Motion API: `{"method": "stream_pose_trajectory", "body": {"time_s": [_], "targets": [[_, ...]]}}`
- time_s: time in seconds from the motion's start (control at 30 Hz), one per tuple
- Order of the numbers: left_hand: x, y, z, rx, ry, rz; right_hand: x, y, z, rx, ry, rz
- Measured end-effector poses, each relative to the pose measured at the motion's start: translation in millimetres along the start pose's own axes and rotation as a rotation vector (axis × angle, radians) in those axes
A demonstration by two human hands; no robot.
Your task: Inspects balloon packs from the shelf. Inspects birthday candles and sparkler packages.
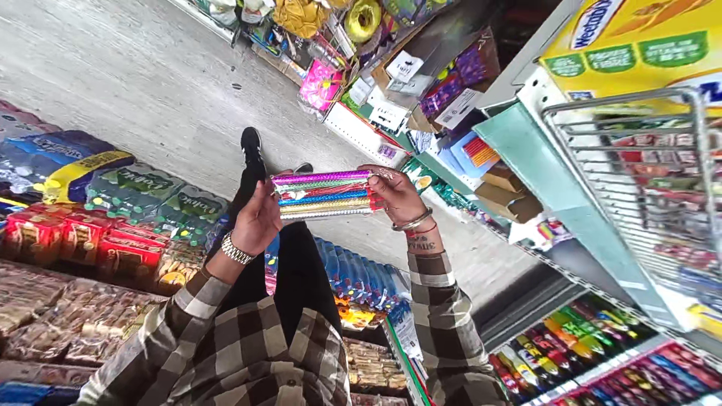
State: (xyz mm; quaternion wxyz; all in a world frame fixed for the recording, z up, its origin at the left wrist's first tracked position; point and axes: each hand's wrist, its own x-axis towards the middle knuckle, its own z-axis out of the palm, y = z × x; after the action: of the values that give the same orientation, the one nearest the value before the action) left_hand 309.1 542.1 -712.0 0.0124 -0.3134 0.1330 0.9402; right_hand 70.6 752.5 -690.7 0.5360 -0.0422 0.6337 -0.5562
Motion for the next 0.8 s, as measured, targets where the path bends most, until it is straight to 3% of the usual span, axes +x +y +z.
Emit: {"method": "stream_pose_trajectory", "body": {"time_s": [0.3, 0.6, 0.8], "targets": [[0.2, -2.3, -8.8, 0.051, 0.008, -0.009, -5.5, 24.3, -26.8, 0.296, 0.424, -0.159], [-2.8, -2.0, -15.6, 0.1, 0.055, -0.02, 23.5, 6.1, -67.5, 0.538, 1.035, -0.245], [-3.2, 2.2, -16.1, 0.119, 0.049, -0.035, 59.8, -11.0, -87.7, 0.507, 1.208, -0.353]]}}
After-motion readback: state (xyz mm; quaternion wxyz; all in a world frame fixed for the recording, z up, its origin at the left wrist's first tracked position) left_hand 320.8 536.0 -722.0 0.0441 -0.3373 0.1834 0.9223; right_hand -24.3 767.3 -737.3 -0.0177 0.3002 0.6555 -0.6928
